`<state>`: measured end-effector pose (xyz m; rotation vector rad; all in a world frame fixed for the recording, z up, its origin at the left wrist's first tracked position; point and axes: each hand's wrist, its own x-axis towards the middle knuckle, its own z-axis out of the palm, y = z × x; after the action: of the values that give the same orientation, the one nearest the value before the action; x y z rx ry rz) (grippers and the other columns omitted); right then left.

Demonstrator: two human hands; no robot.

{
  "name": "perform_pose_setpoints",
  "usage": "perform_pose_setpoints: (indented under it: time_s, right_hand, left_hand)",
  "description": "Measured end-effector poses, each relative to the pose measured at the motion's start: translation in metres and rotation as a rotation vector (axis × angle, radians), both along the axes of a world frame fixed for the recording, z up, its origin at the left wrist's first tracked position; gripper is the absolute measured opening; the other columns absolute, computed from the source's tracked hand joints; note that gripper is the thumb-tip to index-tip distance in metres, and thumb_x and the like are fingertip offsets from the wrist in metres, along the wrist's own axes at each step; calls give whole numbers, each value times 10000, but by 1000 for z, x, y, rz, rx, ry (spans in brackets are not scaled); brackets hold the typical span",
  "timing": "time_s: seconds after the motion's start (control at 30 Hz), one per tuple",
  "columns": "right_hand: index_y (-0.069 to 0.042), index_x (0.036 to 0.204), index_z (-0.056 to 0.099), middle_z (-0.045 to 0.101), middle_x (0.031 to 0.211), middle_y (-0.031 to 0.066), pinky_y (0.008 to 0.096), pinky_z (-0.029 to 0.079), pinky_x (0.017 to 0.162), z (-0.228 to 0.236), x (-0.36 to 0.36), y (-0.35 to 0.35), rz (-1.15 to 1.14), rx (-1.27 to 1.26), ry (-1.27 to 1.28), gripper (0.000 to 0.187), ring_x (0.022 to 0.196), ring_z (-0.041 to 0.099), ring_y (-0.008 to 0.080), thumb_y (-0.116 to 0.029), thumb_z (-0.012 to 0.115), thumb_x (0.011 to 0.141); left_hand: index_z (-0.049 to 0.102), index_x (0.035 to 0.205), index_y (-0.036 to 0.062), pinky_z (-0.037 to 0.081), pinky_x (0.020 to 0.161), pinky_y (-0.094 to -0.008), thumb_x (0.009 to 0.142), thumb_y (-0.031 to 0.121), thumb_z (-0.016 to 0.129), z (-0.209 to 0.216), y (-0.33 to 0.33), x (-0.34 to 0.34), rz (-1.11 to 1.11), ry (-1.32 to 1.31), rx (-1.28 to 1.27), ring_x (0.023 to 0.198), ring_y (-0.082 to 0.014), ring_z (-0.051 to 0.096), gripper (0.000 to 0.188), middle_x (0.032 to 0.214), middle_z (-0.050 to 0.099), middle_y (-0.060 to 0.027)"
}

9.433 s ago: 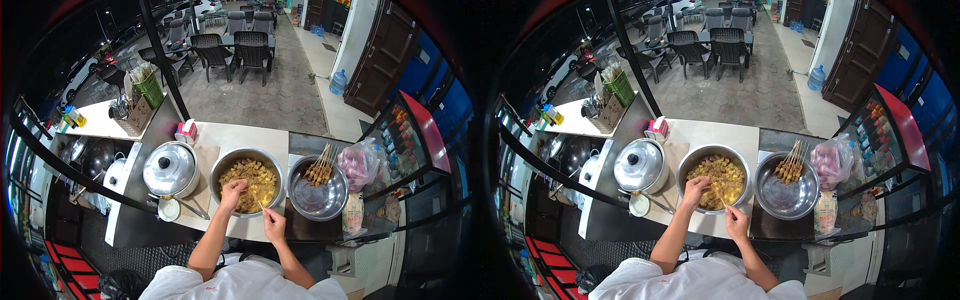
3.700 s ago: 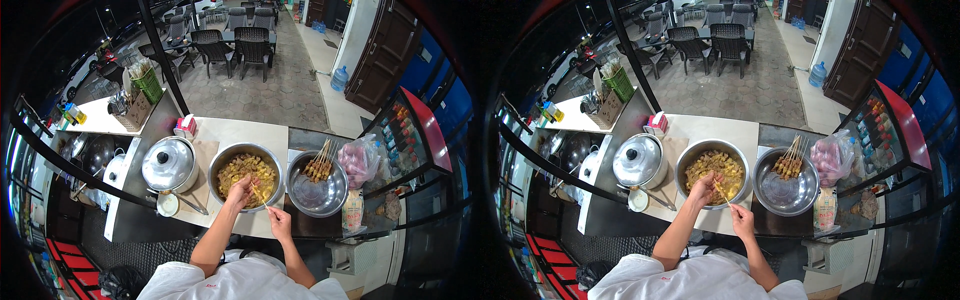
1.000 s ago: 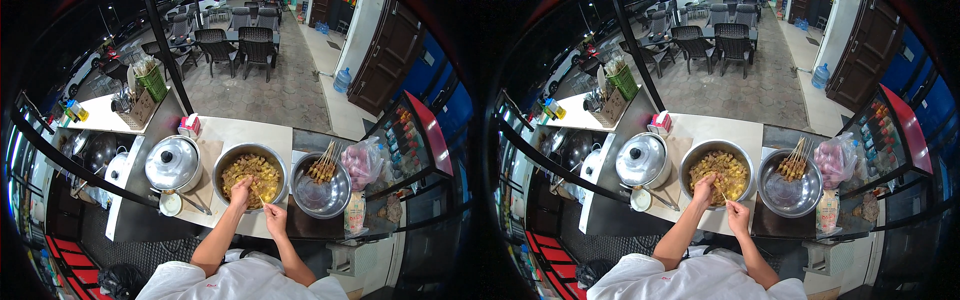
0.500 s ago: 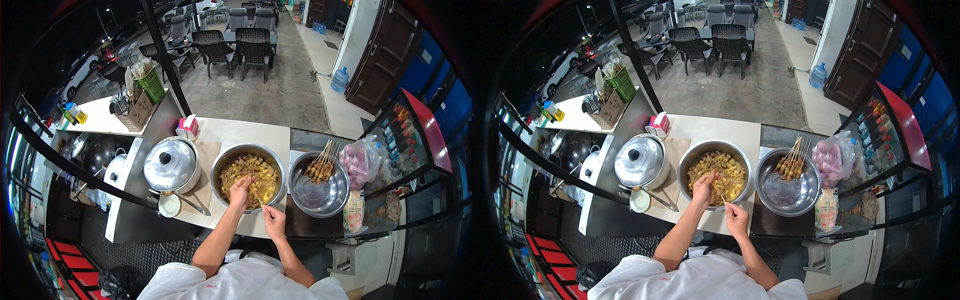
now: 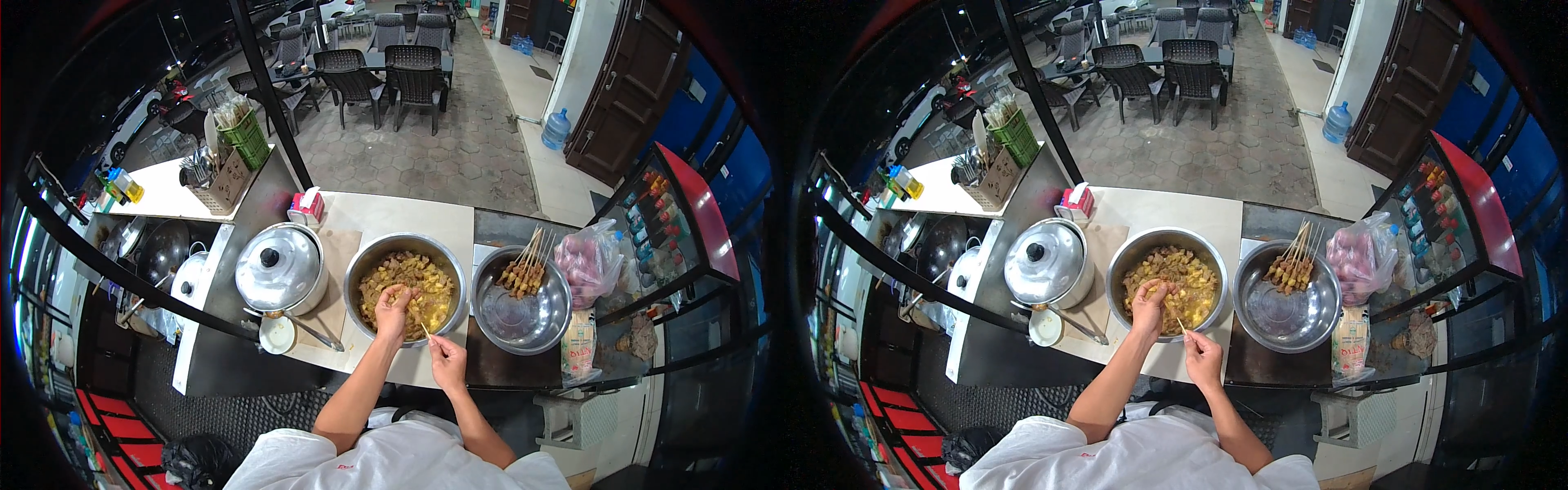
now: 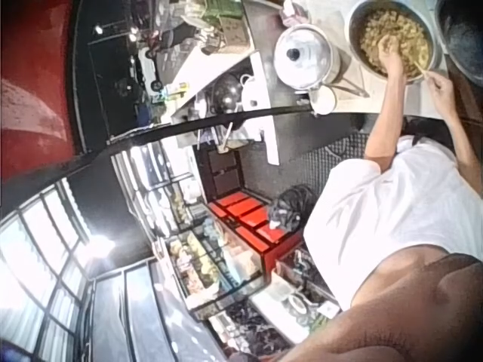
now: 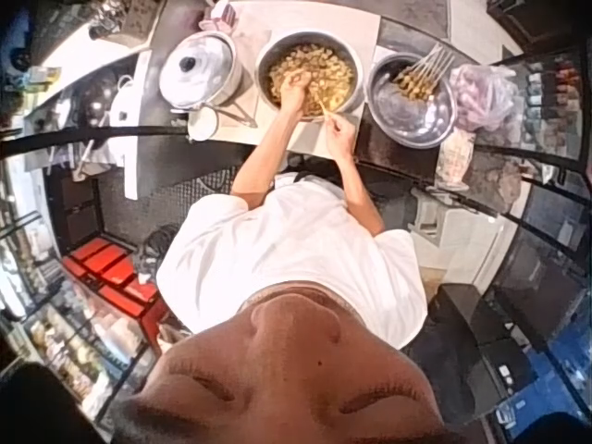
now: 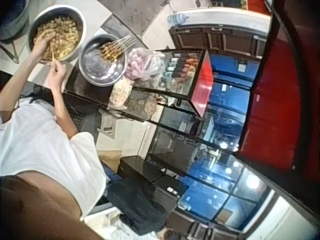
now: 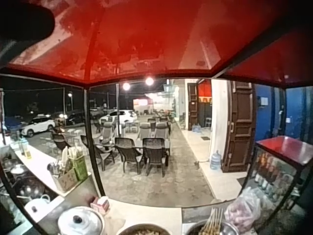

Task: Preparing meat skewers by threading small pieces of meat onto wooden sticks.

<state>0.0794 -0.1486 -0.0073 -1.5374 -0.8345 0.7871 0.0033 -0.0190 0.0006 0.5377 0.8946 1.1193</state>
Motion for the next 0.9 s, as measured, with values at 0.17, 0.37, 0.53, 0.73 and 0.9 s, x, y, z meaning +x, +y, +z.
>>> perform_pose_setpoints:
  time_s: [0.17,0.37,0.53,0.73,0.9]
  right_hand:
    - [65,949,639,590,706,-20,178,379,524,6,-1,-1,-9,0,29,167,599,475,15,-62,585,854]
    - [65,952,638,603,726,-13,178,387,533,2,2,-1,-14,6,37,165,613,484,17,-56,584,852]
    - [62,952,639,606,731,-13,176,387,533,3,1,-2,-18,22,38,163,614,484,15,-54,585,851]
    - [65,948,638,588,714,-19,177,384,526,5,1,-3,-10,22,27,166,602,469,13,-60,588,851]
    - [69,948,635,582,707,-19,177,385,527,4,0,-4,4,21,-7,175,600,468,16,-71,590,854]
  left_hand:
    - [471,1028,18,493,786,-283,854,40,576,1,0,1,2,26,-16,878,-203,621,205,945,637,-173]
    - [485,1022,54,430,655,-207,854,92,598,-1,-2,4,2,36,19,828,-144,608,206,906,638,-107]
    - [506,1001,47,413,653,-203,862,106,582,1,-3,3,-25,42,-1,830,-130,603,169,908,640,-98]
    - [536,980,36,440,715,-247,906,201,489,9,2,-6,-90,-52,-121,842,-165,609,186,906,641,-104]
    - [530,1010,18,466,778,-309,921,227,426,16,4,-8,-103,-53,-241,862,-206,612,250,908,638,-110]
